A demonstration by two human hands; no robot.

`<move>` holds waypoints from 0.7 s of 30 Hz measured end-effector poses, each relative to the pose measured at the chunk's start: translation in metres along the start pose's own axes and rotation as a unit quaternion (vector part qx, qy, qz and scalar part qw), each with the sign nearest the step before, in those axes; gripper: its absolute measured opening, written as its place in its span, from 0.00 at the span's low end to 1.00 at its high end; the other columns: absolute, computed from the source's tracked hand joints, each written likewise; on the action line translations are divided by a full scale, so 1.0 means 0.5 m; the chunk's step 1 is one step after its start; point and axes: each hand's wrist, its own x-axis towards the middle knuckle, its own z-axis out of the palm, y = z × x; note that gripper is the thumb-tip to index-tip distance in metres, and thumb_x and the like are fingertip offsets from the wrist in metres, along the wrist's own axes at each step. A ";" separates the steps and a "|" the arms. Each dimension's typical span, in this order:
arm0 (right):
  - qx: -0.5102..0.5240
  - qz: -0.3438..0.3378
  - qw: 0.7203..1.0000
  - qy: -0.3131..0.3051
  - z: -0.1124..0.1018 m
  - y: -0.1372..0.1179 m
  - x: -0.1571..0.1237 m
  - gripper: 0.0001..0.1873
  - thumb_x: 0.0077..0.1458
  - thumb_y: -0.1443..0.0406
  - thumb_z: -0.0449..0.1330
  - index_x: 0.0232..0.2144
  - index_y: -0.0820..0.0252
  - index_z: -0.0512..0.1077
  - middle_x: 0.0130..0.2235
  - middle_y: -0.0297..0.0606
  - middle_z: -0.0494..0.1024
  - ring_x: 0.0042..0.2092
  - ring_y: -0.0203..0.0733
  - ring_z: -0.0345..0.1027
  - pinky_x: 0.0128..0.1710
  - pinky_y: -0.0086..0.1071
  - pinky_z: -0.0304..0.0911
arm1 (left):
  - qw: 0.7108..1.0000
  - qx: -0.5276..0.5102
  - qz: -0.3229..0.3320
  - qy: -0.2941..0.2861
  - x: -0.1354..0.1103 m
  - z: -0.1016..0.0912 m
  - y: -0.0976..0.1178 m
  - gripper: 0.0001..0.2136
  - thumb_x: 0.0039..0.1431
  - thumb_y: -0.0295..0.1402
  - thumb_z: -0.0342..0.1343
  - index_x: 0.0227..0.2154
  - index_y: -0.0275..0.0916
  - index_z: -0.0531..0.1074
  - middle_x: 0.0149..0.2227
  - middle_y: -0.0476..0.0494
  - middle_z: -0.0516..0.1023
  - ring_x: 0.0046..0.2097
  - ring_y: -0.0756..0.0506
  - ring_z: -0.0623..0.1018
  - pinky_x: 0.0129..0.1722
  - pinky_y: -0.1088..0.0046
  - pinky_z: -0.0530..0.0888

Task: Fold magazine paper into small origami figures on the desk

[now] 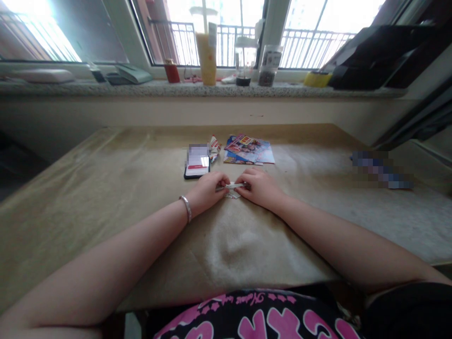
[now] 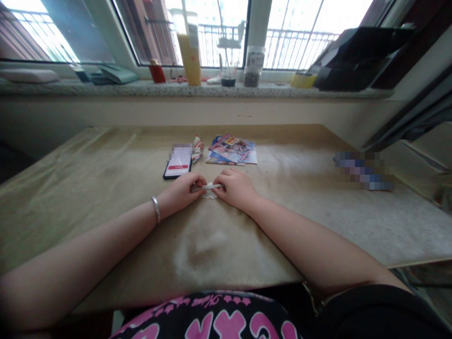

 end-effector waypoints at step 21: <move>-0.019 -0.046 0.998 -0.028 -0.015 -0.015 -0.012 0.12 0.57 0.57 0.54 0.35 0.57 0.73 0.37 0.37 0.75 0.39 0.39 0.66 0.34 0.30 0.54 | 0.987 0.119 0.101 -0.029 -0.007 -0.011 0.000 0.06 0.57 0.32 0.56 0.28 0.36 0.71 0.28 0.48 0.72 0.32 0.49 0.71 0.32 0.75 0.65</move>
